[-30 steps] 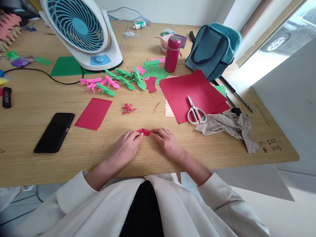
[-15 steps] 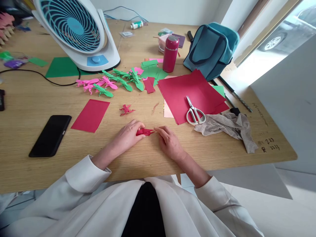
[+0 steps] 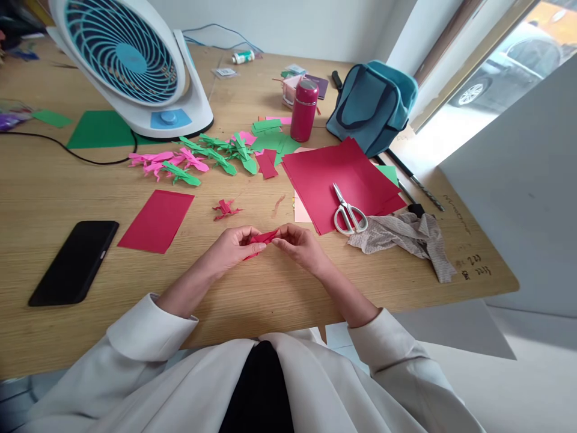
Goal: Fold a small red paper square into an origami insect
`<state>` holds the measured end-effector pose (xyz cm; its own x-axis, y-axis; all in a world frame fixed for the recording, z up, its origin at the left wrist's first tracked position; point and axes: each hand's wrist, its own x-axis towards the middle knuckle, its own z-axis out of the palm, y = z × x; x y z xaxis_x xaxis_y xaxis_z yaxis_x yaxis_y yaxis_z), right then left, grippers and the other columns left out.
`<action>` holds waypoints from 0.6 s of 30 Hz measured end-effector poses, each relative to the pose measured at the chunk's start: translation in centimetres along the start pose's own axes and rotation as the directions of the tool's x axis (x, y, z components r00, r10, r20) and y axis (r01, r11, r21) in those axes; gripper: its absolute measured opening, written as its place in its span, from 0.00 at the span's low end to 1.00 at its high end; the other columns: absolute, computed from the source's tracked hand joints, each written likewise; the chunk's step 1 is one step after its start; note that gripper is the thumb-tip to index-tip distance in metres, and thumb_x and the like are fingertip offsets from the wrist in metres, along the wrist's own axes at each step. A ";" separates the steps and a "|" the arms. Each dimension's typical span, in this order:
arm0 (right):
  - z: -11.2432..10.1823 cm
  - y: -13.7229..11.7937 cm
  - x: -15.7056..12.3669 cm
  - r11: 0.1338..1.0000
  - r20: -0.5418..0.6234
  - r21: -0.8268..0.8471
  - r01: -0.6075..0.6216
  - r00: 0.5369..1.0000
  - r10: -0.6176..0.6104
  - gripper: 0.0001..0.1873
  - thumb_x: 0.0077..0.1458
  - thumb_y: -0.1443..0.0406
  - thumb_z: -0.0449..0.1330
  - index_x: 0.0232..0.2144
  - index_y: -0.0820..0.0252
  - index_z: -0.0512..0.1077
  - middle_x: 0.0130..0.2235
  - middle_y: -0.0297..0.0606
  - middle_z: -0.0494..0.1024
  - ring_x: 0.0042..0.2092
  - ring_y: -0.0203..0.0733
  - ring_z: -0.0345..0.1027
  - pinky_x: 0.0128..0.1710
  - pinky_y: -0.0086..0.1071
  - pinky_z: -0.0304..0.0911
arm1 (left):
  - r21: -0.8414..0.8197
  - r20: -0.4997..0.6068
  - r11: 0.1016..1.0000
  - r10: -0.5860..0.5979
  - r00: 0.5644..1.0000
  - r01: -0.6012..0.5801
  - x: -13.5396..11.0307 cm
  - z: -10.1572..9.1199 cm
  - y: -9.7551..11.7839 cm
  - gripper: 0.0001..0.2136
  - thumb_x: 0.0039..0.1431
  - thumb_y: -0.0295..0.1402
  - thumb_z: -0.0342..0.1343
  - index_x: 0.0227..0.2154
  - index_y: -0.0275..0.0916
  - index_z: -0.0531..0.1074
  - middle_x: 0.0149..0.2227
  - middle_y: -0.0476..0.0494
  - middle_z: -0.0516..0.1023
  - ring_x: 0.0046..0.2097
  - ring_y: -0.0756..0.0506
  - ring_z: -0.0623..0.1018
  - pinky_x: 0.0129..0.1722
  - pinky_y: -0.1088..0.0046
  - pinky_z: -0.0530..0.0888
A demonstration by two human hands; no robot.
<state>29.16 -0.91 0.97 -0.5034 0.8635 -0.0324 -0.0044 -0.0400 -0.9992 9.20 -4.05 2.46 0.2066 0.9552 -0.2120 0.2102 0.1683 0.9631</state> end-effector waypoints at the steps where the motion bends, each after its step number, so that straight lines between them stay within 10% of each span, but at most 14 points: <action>1: 0.2 -0.4 0.3 1.000 -0.003 0.021 -0.015 1.000 0.015 0.14 0.53 0.56 0.67 0.34 0.61 0.73 0.33 0.35 0.77 0.35 0.35 0.70 0.39 0.31 0.66 | -0.061 0.014 0.998 -0.018 1.000 0.019 0.0 0.1 0.0 0.14 0.51 0.42 0.62 0.32 0.35 0.74 0.23 0.54 0.68 0.24 0.53 0.65 0.25 0.77 0.59; 18: 2.2 -0.1 3.0 0.976 0.019 0.181 -0.121 0.993 0.119 0.17 0.47 0.54 0.71 0.28 0.59 0.71 0.29 0.31 0.75 0.30 0.34 0.66 0.35 0.30 0.65 | -0.134 -0.030 0.991 0.018 0.999 -0.022 0.4 -0.3 -1.8 0.13 0.55 0.40 0.60 0.25 0.37 0.66 0.22 0.53 0.64 0.24 0.54 0.63 0.24 0.77 0.60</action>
<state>25.79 0.58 1.01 -0.5164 0.8429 -0.1509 -0.0999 -0.2343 -0.9670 8.60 -3.94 0.71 0.1813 0.9649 -0.1899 0.0757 0.1788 0.9810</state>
